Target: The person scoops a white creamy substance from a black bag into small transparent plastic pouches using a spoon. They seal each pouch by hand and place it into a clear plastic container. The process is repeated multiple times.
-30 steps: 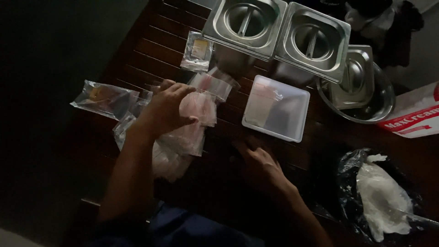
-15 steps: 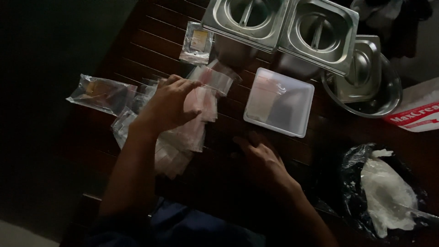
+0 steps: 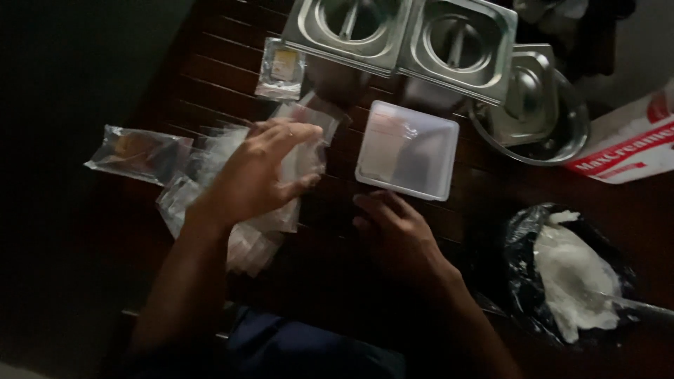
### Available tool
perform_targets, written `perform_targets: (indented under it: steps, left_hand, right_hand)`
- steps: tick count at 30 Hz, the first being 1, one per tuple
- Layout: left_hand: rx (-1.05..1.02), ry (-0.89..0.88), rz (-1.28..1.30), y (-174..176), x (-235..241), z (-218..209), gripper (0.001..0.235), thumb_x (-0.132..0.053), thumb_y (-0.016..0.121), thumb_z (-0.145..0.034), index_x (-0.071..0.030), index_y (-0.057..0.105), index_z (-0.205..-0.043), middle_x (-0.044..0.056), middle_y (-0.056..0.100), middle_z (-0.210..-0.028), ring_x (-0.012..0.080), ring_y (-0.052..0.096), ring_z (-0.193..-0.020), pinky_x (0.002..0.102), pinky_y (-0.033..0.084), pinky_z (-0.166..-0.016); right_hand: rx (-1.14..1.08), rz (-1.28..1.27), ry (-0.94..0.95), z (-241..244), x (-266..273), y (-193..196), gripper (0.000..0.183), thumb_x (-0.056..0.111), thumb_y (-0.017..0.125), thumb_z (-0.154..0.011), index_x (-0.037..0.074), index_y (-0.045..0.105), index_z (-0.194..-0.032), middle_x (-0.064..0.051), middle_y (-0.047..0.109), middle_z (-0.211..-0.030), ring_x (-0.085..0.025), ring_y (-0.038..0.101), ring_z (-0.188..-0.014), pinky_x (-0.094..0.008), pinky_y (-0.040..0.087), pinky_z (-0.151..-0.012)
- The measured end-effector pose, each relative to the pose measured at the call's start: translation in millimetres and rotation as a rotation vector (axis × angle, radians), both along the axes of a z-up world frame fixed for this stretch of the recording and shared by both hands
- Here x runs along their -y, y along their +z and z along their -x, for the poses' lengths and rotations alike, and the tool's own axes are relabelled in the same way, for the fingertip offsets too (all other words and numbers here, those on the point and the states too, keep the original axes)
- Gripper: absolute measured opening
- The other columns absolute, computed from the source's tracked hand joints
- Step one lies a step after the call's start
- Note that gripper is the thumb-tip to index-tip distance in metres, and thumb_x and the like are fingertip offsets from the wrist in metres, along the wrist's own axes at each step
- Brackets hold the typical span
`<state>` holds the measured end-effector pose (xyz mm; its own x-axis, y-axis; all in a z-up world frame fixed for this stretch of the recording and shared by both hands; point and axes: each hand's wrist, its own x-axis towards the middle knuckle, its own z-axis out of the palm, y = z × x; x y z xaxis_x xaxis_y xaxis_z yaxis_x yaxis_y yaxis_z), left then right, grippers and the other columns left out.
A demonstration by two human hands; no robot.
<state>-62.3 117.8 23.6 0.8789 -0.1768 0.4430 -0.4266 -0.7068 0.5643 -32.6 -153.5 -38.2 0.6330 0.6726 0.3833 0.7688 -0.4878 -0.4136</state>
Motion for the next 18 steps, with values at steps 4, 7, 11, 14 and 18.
perform_targets:
  steps: [4,7,11,14,18]
  left_hand:
    - [0.079,-0.124,0.102,10.8,35.5,-5.6,0.051,-0.025,0.078,-0.083,-0.002,0.062,-0.126,0.019,0.067,-0.121,0.0409,0.061,-0.117,0.050,0.043,-0.102]
    - [0.132,-0.247,0.154,11.9,68.1,-18.7,0.049,-0.025,0.075,-0.086,0.000,0.061,-0.127,0.021,0.067,-0.121,0.0436,0.062,-0.115,0.052,0.045,-0.100]
    - [0.217,-0.351,0.196,4.2,111.2,-38.6,0.052,-0.027,0.075,-0.088,-0.003,0.059,-0.131,0.017,0.066,-0.126,0.0385,0.063,-0.118,0.048,0.047,-0.100]
    - [0.281,-0.396,0.193,7.1,137.3,-50.3,0.050,-0.021,0.076,-0.087,-0.003,0.058,-0.131,0.016,0.066,-0.124,0.0373,0.064,-0.117,0.047,0.048,-0.100]
    - [0.340,-0.429,0.200,1.1,160.9,-66.4,0.054,-0.015,0.080,-0.082,-0.004,0.058,-0.129,0.014,0.066,-0.120,0.0345,0.065,-0.115,0.044,0.049,-0.097]
  right_hand:
    - [-0.009,-0.217,-0.086,0.3,13.6,56.3,0.029,0.017,0.072,-0.087,0.017,0.069,-0.116,-0.006,0.069,-0.101,-0.030,0.069,-0.087,-0.040,0.055,-0.069]
    - [-0.047,-0.443,-0.048,-3.8,28.8,85.0,0.018,0.006,0.069,-0.090,0.004,0.067,-0.108,-0.014,0.070,-0.107,-0.035,0.070,-0.099,-0.042,0.058,-0.077]
    - [-0.162,-0.561,0.001,-11.7,52.5,98.1,0.014,0.004,0.067,-0.091,-0.002,0.065,-0.104,-0.020,0.065,-0.114,-0.039,0.063,-0.115,-0.039,0.054,-0.086]
    - [-0.130,-0.561,-0.011,-15.7,65.3,101.1,0.012,0.005,0.070,-0.090,0.000,0.066,-0.099,-0.019,0.062,-0.115,-0.036,0.063,-0.112,-0.040,0.053,-0.088]
    - [-0.135,-0.590,-0.082,-21.5,80.2,95.4,0.007,-0.001,0.070,-0.088,-0.001,0.064,-0.092,-0.020,0.058,-0.115,-0.035,0.068,-0.104,-0.040,0.053,-0.083]
